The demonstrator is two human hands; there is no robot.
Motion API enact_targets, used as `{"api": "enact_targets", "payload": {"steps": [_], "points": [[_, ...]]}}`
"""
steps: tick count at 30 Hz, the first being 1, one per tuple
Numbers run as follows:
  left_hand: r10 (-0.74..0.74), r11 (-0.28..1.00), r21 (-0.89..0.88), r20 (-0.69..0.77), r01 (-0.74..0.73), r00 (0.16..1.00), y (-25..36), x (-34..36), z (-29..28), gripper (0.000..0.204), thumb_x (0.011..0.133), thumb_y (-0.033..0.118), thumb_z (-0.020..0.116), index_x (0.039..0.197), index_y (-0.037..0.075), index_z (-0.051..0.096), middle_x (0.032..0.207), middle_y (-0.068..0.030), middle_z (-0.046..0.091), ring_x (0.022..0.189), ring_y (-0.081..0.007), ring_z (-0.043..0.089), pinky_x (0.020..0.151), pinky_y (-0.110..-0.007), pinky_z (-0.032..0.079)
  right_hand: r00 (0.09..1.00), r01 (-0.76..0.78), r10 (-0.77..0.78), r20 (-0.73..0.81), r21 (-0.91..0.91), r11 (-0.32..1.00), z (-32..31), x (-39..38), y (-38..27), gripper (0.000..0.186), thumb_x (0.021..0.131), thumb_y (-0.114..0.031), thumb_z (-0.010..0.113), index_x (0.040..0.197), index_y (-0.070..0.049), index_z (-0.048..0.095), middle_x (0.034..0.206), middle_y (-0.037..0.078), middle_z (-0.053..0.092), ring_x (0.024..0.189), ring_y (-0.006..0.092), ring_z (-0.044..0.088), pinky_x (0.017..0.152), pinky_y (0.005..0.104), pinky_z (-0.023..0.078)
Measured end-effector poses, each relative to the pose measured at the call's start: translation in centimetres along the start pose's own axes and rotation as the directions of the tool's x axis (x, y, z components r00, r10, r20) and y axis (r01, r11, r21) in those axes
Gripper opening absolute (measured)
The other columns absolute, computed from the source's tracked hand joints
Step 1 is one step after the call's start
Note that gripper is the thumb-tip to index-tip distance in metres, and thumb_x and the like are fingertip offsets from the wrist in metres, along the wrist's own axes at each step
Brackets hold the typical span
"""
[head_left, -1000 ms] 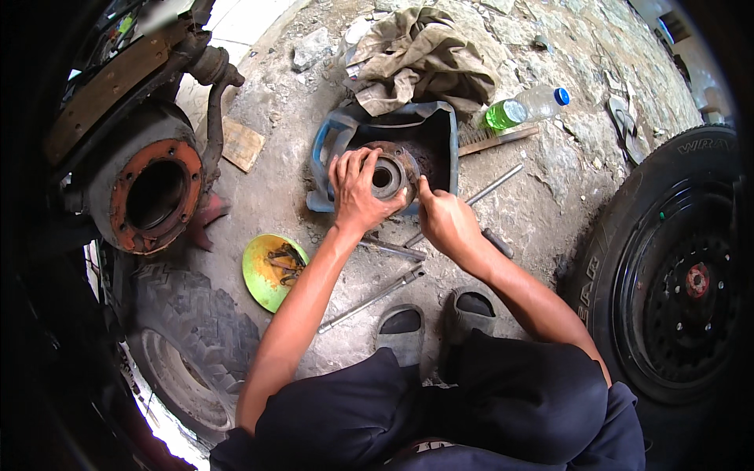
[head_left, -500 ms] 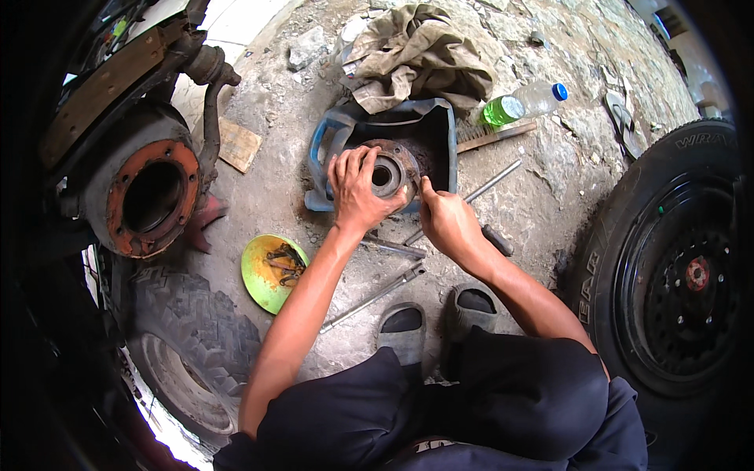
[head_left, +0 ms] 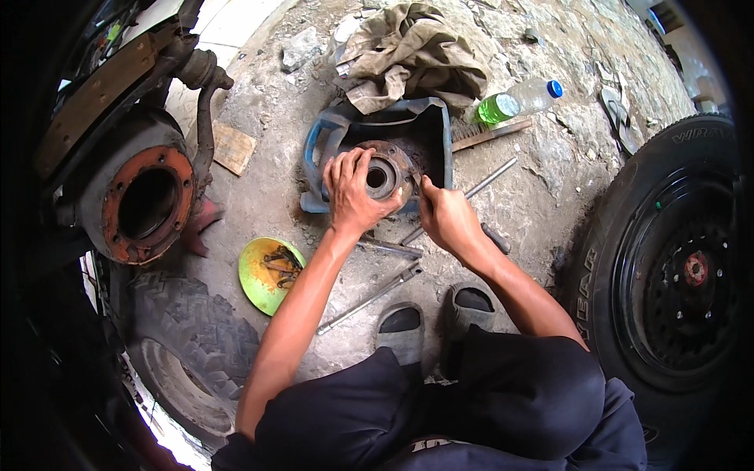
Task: The person scrapes debris from a metal vehicle component using a screwdriver and wipes it with a cloth.
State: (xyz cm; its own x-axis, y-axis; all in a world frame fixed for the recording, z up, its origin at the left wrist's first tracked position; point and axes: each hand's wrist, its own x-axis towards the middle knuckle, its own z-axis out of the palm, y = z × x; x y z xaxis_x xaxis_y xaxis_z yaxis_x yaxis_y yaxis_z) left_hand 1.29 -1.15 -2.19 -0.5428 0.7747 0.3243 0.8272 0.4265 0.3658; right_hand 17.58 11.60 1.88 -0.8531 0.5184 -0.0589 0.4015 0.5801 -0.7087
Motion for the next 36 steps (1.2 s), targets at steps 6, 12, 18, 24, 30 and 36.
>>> {"api": "enact_targets", "payload": {"steps": [6, 12, 18, 24, 30, 36], "points": [[0.013, 1.000, -0.008, -0.018, -0.014, 1.000, 0.1, 0.2, 0.2, 0.085, 0.070, 0.049, 0.082, 0.139, 0.004, 0.059, 0.138, -0.0172, 0.055, 0.135, -0.0359, 0.046, 0.119, -0.053, 0.027, 0.998, 0.052, -0.052, -0.021, -0.002, 0.999, -0.2, 3.1, 0.3, 0.020, 0.094, -0.007, 0.060, 0.104, 0.009, 0.066, 0.070, 0.032, 0.064, 0.071, 0.0504, 0.068, 0.066, 0.0578, 0.055], [0.007, 1.000, -0.021, -0.023, -0.008, 1.000, -0.2, 0.1, 0.2, 0.085, 0.070, 0.050, 0.082, 0.138, 0.005, 0.059, 0.137, -0.0173, 0.056, 0.135, -0.0358, 0.046, 0.120, -0.053, 0.027, 1.000, 0.000, 0.000, -0.020, 0.025, 1.000, 0.0, 0.3, 0.1, 0.019, 0.092, -0.008, 0.062, 0.098, 0.009, 0.065, 0.071, 0.034, 0.064, 0.072, 0.0510, 0.068, 0.066, 0.0578, 0.055], [0.015, 1.000, -0.014, -0.029, -0.015, 0.999, 0.0, 0.4, 0.5, 0.086, 0.070, 0.051, 0.082, 0.138, 0.005, 0.059, 0.138, -0.0180, 0.056, 0.135, -0.0361, 0.046, 0.119, -0.053, 0.027, 0.999, 0.045, -0.045, -0.025, 0.014, 0.999, -0.2, 3.5, 0.6, 0.017, 0.092, -0.009, 0.061, 0.090, 0.007, 0.061, 0.071, 0.033, 0.064, 0.073, 0.0516, 0.068, 0.067, 0.0580, 0.056], [0.004, 1.000, -0.003, -0.035, -0.004, 0.999, -0.1, 0.0, 0.2, 0.085, 0.070, 0.054, 0.081, 0.133, 0.002, 0.060, 0.136, -0.0165, 0.057, 0.134, -0.0343, 0.048, 0.119, -0.055, 0.026, 0.999, 0.008, -0.009, 0.032, 0.026, 1.000, -0.7, 0.4, 0.0, 0.016, 0.091, -0.007, 0.061, 0.088, 0.008, 0.062, 0.071, 0.033, 0.064, 0.073, 0.0512, 0.068, 0.068, 0.0578, 0.056], [0.003, 1.000, 0.006, -0.043, -0.003, 0.999, 0.3, 0.2, 0.5, 0.084, 0.070, 0.054, 0.080, 0.134, 0.001, 0.061, 0.135, -0.0164, 0.058, 0.134, -0.0341, 0.048, 0.119, -0.055, 0.026, 0.998, 0.053, -0.052, -0.021, 0.033, 0.998, -0.2, 2.7, 0.9, 0.014, 0.090, -0.006, 0.061, 0.087, 0.007, 0.062, 0.072, 0.033, 0.064, 0.073, 0.0504, 0.068, 0.067, 0.0576, 0.056], [-0.008, 1.000, 0.015, -0.022, 0.008, 1.000, 0.1, 0.1, 0.1, 0.083, 0.070, 0.049, 0.082, 0.137, 0.004, 0.060, 0.136, -0.0176, 0.056, 0.135, -0.0354, 0.047, 0.119, -0.053, 0.027, 0.999, 0.051, -0.050, 0.019, -0.056, 0.997, -0.3, 0.3, 0.3, 0.018, 0.091, -0.007, 0.060, 0.100, 0.008, 0.064, 0.072, 0.031, 0.066, 0.071, 0.0493, 0.068, 0.064, 0.0574, 0.056]]}}
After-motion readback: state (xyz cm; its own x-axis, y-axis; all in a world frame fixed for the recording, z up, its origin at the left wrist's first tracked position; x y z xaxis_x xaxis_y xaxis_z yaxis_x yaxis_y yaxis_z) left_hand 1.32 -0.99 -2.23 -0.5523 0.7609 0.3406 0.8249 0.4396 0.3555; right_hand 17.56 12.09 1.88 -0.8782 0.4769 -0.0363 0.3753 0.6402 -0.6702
